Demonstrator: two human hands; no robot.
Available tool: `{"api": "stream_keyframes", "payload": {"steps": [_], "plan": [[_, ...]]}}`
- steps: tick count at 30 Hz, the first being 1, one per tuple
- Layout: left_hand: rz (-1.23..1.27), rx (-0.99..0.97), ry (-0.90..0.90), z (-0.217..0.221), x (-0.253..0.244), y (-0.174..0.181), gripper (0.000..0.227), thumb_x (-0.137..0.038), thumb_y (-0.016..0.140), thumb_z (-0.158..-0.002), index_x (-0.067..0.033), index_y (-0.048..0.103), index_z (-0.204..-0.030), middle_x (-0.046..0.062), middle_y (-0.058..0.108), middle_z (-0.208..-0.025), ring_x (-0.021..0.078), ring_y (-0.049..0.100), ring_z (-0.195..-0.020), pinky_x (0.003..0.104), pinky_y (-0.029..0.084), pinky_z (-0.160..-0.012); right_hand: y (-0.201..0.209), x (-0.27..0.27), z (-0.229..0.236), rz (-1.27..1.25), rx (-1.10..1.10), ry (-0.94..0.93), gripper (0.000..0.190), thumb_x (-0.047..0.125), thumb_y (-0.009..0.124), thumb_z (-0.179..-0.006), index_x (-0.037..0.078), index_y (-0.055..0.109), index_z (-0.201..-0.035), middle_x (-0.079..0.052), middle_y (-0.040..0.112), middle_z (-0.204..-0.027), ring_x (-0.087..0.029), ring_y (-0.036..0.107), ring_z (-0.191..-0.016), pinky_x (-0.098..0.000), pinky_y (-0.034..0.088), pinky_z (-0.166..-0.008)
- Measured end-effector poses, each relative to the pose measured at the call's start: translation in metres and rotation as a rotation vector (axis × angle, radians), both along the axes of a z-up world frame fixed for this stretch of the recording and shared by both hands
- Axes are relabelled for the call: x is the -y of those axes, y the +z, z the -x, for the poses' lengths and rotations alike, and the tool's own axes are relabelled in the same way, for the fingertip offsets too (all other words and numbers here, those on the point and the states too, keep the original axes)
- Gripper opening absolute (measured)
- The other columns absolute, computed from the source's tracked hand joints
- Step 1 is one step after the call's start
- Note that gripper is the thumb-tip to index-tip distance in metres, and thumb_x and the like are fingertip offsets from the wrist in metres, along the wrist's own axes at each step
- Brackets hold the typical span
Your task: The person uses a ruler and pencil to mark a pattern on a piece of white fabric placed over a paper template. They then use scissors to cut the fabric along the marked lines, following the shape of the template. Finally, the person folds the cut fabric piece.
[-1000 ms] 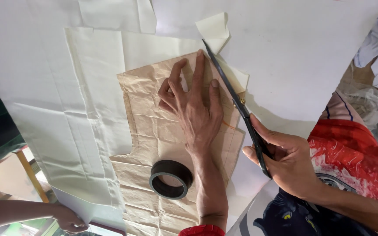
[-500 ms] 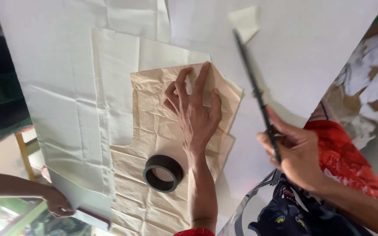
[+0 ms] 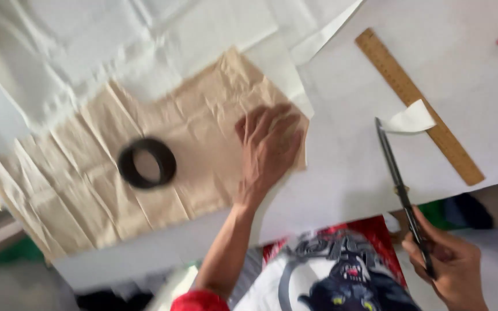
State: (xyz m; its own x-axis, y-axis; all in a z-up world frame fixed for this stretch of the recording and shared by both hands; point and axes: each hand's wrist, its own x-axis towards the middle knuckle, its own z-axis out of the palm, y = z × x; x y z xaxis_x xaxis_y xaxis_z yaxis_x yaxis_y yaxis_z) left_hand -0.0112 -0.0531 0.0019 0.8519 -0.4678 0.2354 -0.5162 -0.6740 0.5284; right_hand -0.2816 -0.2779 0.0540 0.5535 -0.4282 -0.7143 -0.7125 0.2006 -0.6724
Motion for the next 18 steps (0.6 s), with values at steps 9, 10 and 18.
{"api": "stream_keyframes", "payload": {"steps": [9,10,18], "plan": [[-0.222,-0.197,0.262,-0.004,0.014,0.01,0.073,-0.046,0.084,-0.073,-0.0191,0.057,-0.135,0.006,0.043,-0.152,0.0307,0.033,-0.141,0.05,0.023,-0.107,-0.013,0.1,-0.048,-0.424,0.225,0.311,0.063,-0.013,0.063,-0.081,0.0,0.058,-0.142,-0.005,0.047,-0.055,-0.007,0.031,-0.038,-0.0198,0.022,-0.029],[-0.218,-0.195,0.304,-0.009,0.014,0.011,0.073,-0.046,0.084,-0.073,-0.0191,0.057,-0.135,0.006,0.043,-0.152,0.0307,0.033,-0.141,0.05,0.023,-0.107,-0.016,0.11,-0.058,-0.429,0.223,0.353,0.063,-0.013,0.063,-0.081,0.0,0.058,-0.142,-0.005,0.047,-0.055,-0.007,0.031,-0.038,-0.0198,0.022,-0.029],[-0.356,-0.217,0.332,-0.015,0.014,0.026,0.11,-0.057,0.094,-0.058,-0.0149,0.045,-0.146,0.003,0.028,-0.16,0.0317,0.028,-0.144,0.052,0.021,-0.112,0.022,0.127,-0.101,-0.273,0.201,0.151,0.051,0.008,0.046,-0.096,0.009,0.053,-0.147,0.001,0.023,-0.055,-0.012,0.022,-0.038,-0.0263,0.013,-0.035]]}}
